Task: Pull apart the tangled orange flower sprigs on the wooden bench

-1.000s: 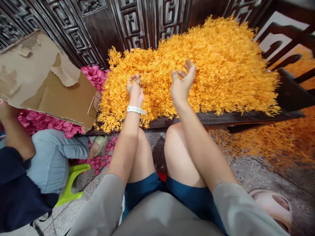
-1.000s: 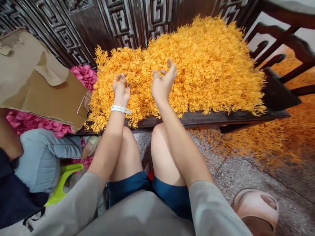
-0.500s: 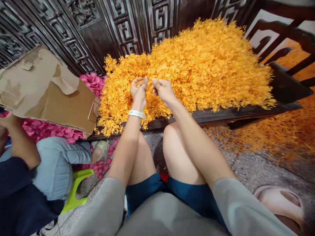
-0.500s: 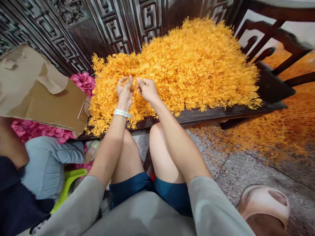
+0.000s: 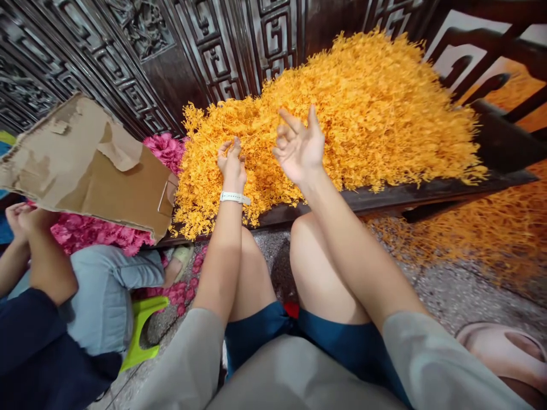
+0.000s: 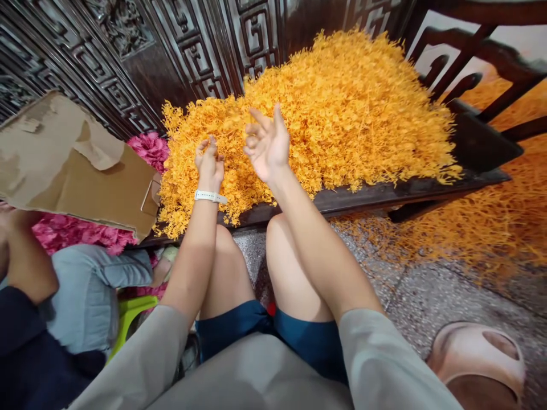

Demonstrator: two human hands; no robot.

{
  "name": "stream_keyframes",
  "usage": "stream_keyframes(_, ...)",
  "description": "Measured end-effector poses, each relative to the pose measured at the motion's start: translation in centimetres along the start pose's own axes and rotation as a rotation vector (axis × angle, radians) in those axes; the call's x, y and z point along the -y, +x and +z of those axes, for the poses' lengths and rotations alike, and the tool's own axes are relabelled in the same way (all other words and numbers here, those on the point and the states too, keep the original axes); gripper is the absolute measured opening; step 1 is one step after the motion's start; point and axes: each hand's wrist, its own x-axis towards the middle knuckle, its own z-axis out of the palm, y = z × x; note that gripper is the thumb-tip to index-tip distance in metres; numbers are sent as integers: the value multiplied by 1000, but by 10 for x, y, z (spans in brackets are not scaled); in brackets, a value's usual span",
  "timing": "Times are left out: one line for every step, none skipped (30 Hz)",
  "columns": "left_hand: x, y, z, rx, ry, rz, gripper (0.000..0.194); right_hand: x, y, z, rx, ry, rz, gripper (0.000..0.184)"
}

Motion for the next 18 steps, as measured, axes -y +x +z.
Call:
stream_keyframes(-1,-1,1,-23,-33,13,52,-3,7,-7,-151,7,7,57)
stream_keyframes(-2,-1,2,-23,-51,14,53,-6,12,-13,-264,13,21,58)
stream_keyframes(-2,-2,2,-19,-60,12,54,-10,17,-19,-337,17,41,59)
stream_keyframes(-2,-2,2,-12,-60,10,53,-13,20,-22,-369,18,67,60)
stream_keyframes(-2,-2,1,-8,-58,10,51,-16,22,-24,-372,17,96,61)
stream_keyframes(-2,-2,0,-6,-59,11,50,-18,23,-23,-356,15,123,62)
stream_keyframes(-2,-1,0,-6,-64,11,49,-20,22,-21,-332,11,147,64)
stream_keyframes(-2,-1,-1,-5,-74,12,48,-22,21,-18,-307,3,163,66)
stream_keyframes(-1,-1,-1,-2,-86,14,48,-23,19,-14,-282,-10,170,67)
stream_keyframes(-1,-1,-1,2,-96,16,48,-24,18,-10,-259,-27,167,67)
stream_keyframes(-1,-1,-1,5,-100,15,48,-25,16,-7,-238,-48,155,67)
stream_keyframes(-1,-1,-1,8,-99,14,49,-25,16,-4,-218,-71,136,65)
stream_keyframes(0,-2,-1,13,-93,12,50,-26,15,-3,-201,-95,113,63)
stream_keyframes(0,-2,-1,16,-88,13,51,-26,16,-3,-189,-122,86,59)
stream_keyframes(0,-2,0,14,-85,16,52,-26,16,-3,-182,-150,60,56)
stream_keyframes(-1,-2,0,5,-84,20,54,-25,16,-2,-171,-179,37,52)
stream_keyframes(-1,-2,-1,2,-75,14,55,-24,15,-1,-141,-208,22,49)
stream_keyframes(-2,-3,-1,7,-58,0,55,-23,12,2,-86,-239,17,46)
